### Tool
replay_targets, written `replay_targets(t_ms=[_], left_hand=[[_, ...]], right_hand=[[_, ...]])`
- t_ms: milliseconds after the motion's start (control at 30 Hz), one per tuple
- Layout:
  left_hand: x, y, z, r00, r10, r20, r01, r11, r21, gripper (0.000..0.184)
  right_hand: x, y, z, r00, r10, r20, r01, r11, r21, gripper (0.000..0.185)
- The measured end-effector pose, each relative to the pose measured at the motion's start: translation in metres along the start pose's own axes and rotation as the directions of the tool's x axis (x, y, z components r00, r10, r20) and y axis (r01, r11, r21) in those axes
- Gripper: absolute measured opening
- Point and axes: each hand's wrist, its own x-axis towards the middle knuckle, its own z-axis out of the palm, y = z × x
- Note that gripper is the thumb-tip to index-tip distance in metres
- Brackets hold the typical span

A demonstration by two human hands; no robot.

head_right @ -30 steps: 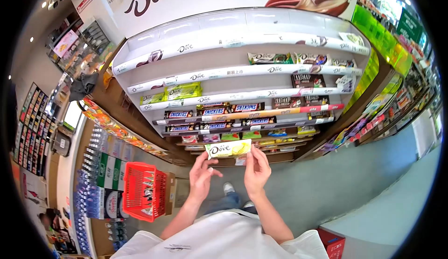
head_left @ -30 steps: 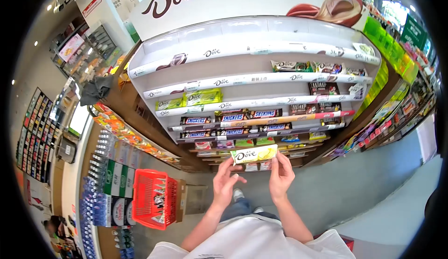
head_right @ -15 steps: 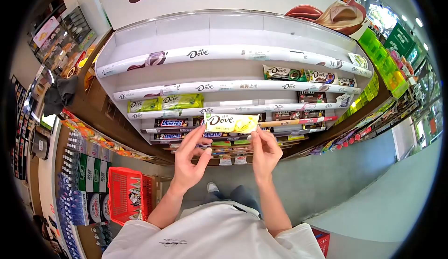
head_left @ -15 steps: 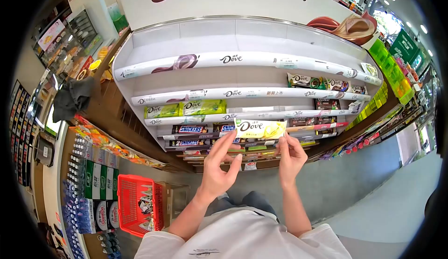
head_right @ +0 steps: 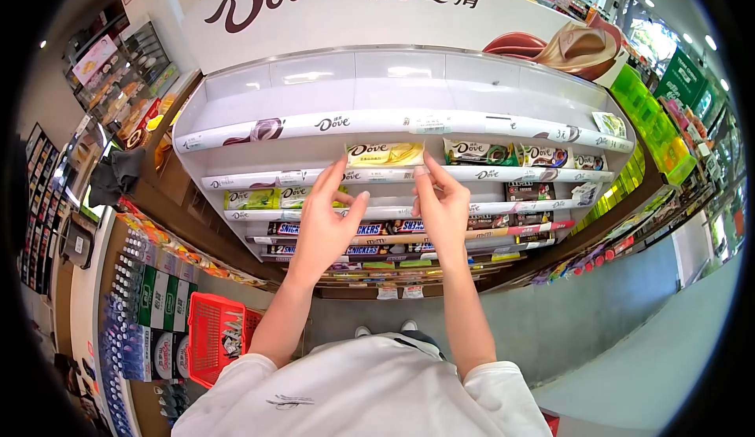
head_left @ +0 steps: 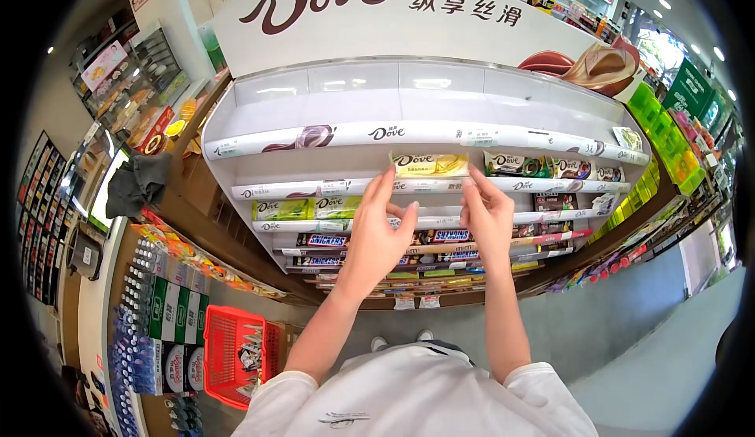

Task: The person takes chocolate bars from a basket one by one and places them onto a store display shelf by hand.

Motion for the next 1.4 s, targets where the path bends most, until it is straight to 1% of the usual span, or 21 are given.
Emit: replay_targets(t_ms=[33, 67, 167, 300, 367, 400, 467, 500, 533, 600, 633, 667, 700, 733, 767, 867, 933, 1033, 1133, 1267, 1400], left_hand=[[0.004, 0.002, 0.001, 1.0, -0.003, -0.004, 0.003, 1.0, 0.024, 0.057], [0.008, 0.005, 0.001, 1.0, 0.002, -0.01, -0.002, 1.0, 0.029, 0.057], [0.016, 0.009, 0.007, 0.99, -0.131, 0.046, 0.126, 0.987, 0.095, 0.059], [0.013, 0.015, 0.008, 0.989, -0.15, -0.004, 0.149, 0.976, 0.158, 0.055], [-0.001, 0.014, 0.006, 0.983, 0.027, -0.183, -0.001, 0.99, 0.138, 0.046], [-0.007, 0.016, 0.004, 0.983, 0.024, -0.181, 0.002, 0.99, 0.141, 0.046], [-0.023, 0.022, 0.0, 0.978, -0.076, -0.197, 0.073, 0.997, -0.022, 0.039], [-0.031, 0.019, 0.002, 0.975, -0.084, -0.206, 0.073, 0.995, -0.061, 0.031], [-0.041, 0.011, 0.003, 0.975, -0.089, -0.205, 0.079, 0.995, -0.059, 0.031], [-0.06, -0.012, 0.008, 0.983, -0.098, -0.156, 0.079, 0.989, -0.125, 0.027], [-0.066, -0.019, 0.016, 0.973, -0.097, -0.208, 0.055, 0.979, -0.197, 0.02], [-0.075, -0.026, 0.017, 0.971, -0.103, -0.215, 0.061, 0.979, -0.195, 0.02], [-0.083, -0.031, 0.016, 0.943, -0.314, -0.111, 0.26, 0.903, -0.343, 0.017], [-0.088, -0.034, 0.016, 0.87, -0.493, 0.021, 0.446, 0.768, -0.459, 0.015], [-0.09, -0.034, 0.018, 0.84, -0.542, 0.016, 0.483, 0.734, -0.478, 0.012], [-0.097, -0.047, 0.021, 0.797, -0.604, 0.01, 0.499, 0.648, -0.576, 0.013], [-0.099, -0.05, 0.026, 0.794, -0.608, -0.018, 0.477, 0.642, -0.6, 0.013], [-0.107, -0.053, 0.035, 0.735, -0.678, 0.003, 0.505, 0.545, -0.669, 0.016], [-0.123, -0.049, 0.044, 0.695, -0.719, -0.019, 0.533, 0.532, -0.658, 0.018], [-0.149, -0.039, 0.041, 0.618, -0.78, -0.1, 0.565, 0.529, -0.633, 0.021], [-0.177, -0.027, 0.022, 0.562, -0.8, -0.209, 0.553, 0.551, -0.625, 0.021]], right_hand=[[0.005, 0.0, -0.001, 0.999, 0.03, 0.024, -0.03, 1.0, 0.001, 0.045], [0.009, 0.0, -0.001, 0.999, 0.024, 0.029, -0.024, 1.0, 0.006, 0.045], [0.016, -0.004, 0.002, 0.997, 0.065, 0.031, -0.06, 0.986, -0.154, 0.054], [0.016, -0.008, 0.0, 0.998, 0.045, 0.051, -0.033, 0.975, -0.22, 0.053], [0.008, -0.007, -0.005, 0.999, -0.031, -0.024, 0.027, 0.992, -0.126, 0.046], [0.004, -0.007, -0.009, 0.999, -0.026, -0.023, 0.023, 0.992, -0.124, 0.046], [-0.009, -0.005, -0.016, 0.998, -0.059, -0.021, 0.059, 0.998, 0.005, 0.035], [-0.015, -0.001, -0.017, 0.996, -0.075, -0.049, 0.075, 0.997, 0.005, 0.022], [-0.021, 0.005, -0.02, 0.997, -0.069, -0.047, 0.069, 0.998, 0.005, 0.022], [-0.031, 0.021, -0.028, 1.0, 0.029, 0.009, -0.029, 0.999, 0.041, 0.016], [-0.033, 0.032, -0.03, 0.994, 0.093, 0.058, -0.095, 0.995, 0.037, 0.013], [-0.036, 0.039, -0.031, 0.993, 0.097, 0.067, -0.1, 0.994, 0.035, 0.013], [-0.038, 0.044, -0.031, 0.976, 0.177, 0.125, -0.183, 0.983, 0.033, 0.014], [-0.041, 0.051, -0.032, 0.95, 0.255, 0.182, -0.264, 0.964, 0.028, 0.014], [-0.042, 0.059, -0.034, 0.945, 0.258, 0.198, -0.266, 0.964, 0.013, 0.014], [-0.047, 0.062, -0.039, 0.913, 0.309, 0.268, -0.331, 0.943, 0.04, 0.012], [-0.047, 0.065, -0.044, 0.897, 0.32, 0.306, -0.352, 0.935, 0.055, 0.013], [-0.048, 0.074, -0.051, 0.863, 0.368, 0.346, -0.412, 0.909, 0.059, 0.014], [-0.048, 0.086, -0.053, 0.831, 0.378, 0.408, -0.422, 0.906, 0.021, 0.014], [-0.053, 0.102, -0.041, 0.737, 0.456, 0.498, -0.507, 0.861, -0.038, 0.015], [-0.07, 0.109, -0.02, 0.639, 0.457, 0.619, -0.544, 0.837, -0.056, 0.015]])
